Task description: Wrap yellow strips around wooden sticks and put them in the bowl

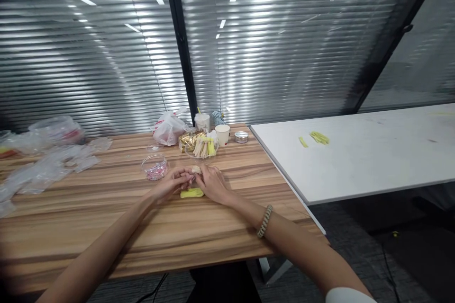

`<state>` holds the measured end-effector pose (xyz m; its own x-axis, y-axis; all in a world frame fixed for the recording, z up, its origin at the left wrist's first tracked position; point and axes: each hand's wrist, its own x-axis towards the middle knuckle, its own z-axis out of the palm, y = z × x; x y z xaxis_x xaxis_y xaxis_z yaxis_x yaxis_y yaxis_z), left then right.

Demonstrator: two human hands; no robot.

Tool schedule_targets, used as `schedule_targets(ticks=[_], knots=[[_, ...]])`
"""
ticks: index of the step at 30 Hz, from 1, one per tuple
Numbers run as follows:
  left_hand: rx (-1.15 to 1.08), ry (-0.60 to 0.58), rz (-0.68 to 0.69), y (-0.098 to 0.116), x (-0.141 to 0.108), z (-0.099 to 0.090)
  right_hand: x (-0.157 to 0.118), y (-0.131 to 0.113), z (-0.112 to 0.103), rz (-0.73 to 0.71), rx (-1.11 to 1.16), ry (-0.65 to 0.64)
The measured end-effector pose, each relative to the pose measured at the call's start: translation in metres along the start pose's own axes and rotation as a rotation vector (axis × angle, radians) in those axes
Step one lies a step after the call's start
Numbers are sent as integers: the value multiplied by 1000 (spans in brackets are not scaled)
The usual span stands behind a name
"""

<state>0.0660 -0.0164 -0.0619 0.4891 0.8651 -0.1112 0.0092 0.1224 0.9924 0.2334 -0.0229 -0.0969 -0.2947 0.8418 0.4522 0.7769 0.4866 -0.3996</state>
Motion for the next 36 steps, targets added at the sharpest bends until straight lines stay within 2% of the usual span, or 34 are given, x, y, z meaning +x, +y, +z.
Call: schedule_targets(ticks=[4,9,12,16,21,26,29,32,36], knots=[[89,25,-26,1,-2,0,3,5,0,57,-27,46],[340,22,-35,-2,0,-3,5,9,0,99,-52,89],[454,41,47,-4,2,-3,2,6,0,51,-62,104],[571,70,141,-3,0,-1,-1,3,0,-101,-104,120],[584,33,295,-1,-3,3,-1,7,3,-262,-89,129],[561,138,381,1,-2,2,-2,10,6,-264,-1,110],[494,204,371,-1,0,-2,-2,10,7,-250,67,93],[432,209,339,-5,0,-5,-1,14,10,-279,110,71],[525,226,354,-5,0,-5,0,20,16,-317,125,34]])
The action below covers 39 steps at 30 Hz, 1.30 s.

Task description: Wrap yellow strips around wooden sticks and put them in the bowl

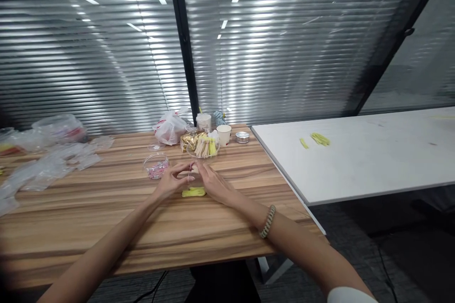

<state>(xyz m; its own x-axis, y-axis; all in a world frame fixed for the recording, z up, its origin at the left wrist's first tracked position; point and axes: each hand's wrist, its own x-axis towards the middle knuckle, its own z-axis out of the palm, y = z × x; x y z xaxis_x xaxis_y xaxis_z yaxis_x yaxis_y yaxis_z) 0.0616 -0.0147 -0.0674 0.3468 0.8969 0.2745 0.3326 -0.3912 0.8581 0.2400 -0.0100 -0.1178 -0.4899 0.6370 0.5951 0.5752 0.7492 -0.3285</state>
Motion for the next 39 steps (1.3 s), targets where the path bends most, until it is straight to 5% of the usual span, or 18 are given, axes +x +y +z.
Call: schedule_targets(ticks=[20,32,39], knots=[[103,49,-70,-3,0,6,-1,-8,-14,-196,-497,-94],[-30,-38,-146,-6,0,8,0,-12,-19,-219,-472,-34],[43,-15,-151,4,-3,13,0,-7,-15,-117,-351,-17]])
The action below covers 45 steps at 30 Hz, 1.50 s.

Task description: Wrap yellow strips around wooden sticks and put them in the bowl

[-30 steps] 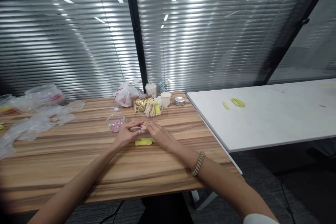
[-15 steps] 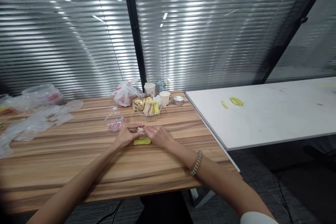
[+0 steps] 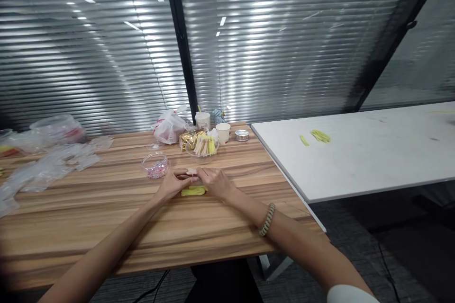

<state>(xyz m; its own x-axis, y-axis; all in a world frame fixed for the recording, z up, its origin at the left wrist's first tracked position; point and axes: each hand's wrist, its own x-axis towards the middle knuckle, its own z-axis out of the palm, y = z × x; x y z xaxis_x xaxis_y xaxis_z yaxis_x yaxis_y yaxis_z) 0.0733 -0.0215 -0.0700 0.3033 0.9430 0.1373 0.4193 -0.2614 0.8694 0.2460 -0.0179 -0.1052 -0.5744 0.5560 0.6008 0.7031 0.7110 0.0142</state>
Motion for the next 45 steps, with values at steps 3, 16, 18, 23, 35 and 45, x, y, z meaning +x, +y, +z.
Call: schedule_targets(ticks=[3,16,18,23,35,45], knots=[[58,-7,70,4,-1,0,0,2,5,102,83,42],[-29,-159,292,8,-7,-3,7,-1,-1,449,394,111],[-151,-214,132,5,-5,-2,6,-2,-1,438,407,134],[-641,-275,-136,2,-1,2,4,-3,2,350,331,191],[-878,-251,-359,-1,0,-8,1,7,7,-132,128,146],[-613,-88,-152,0,3,-9,7,8,-13,-156,-105,-29]])
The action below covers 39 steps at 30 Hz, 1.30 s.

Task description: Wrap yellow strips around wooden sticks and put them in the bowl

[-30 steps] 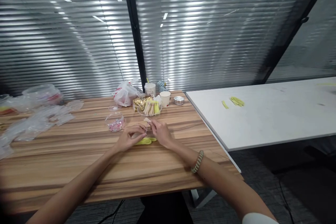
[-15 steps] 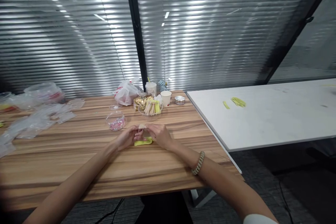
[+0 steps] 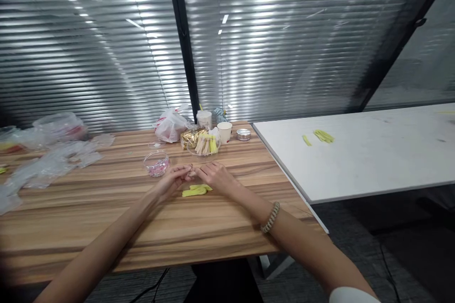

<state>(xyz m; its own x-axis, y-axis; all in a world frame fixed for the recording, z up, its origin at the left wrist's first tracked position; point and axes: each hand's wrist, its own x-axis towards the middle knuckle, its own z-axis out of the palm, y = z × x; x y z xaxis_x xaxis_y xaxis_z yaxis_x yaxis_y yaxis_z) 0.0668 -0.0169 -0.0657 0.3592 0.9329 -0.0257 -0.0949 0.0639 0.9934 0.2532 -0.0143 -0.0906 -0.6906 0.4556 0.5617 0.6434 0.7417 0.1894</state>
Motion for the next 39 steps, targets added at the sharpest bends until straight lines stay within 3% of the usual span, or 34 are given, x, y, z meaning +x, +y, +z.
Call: schedule_targets(ticks=[6,9,16,21,24,29,39], knots=[[527,-10,325,-1,-1,-3,0,-5,4,158,67,-121],[651,-41,429,-1,-4,-1,-2,-5,8,236,113,-116],[635,-25,496,-4,-1,-2,-5,-5,17,304,207,75],[463,69,475,-9,3,-6,-6,-3,23,288,239,100],[368,66,404,-9,2,-4,-6,-3,24,249,262,116],[521,62,468,-4,0,1,-3,-6,21,183,305,142],[437,293,459,-6,2,-1,1,-6,20,160,203,160]])
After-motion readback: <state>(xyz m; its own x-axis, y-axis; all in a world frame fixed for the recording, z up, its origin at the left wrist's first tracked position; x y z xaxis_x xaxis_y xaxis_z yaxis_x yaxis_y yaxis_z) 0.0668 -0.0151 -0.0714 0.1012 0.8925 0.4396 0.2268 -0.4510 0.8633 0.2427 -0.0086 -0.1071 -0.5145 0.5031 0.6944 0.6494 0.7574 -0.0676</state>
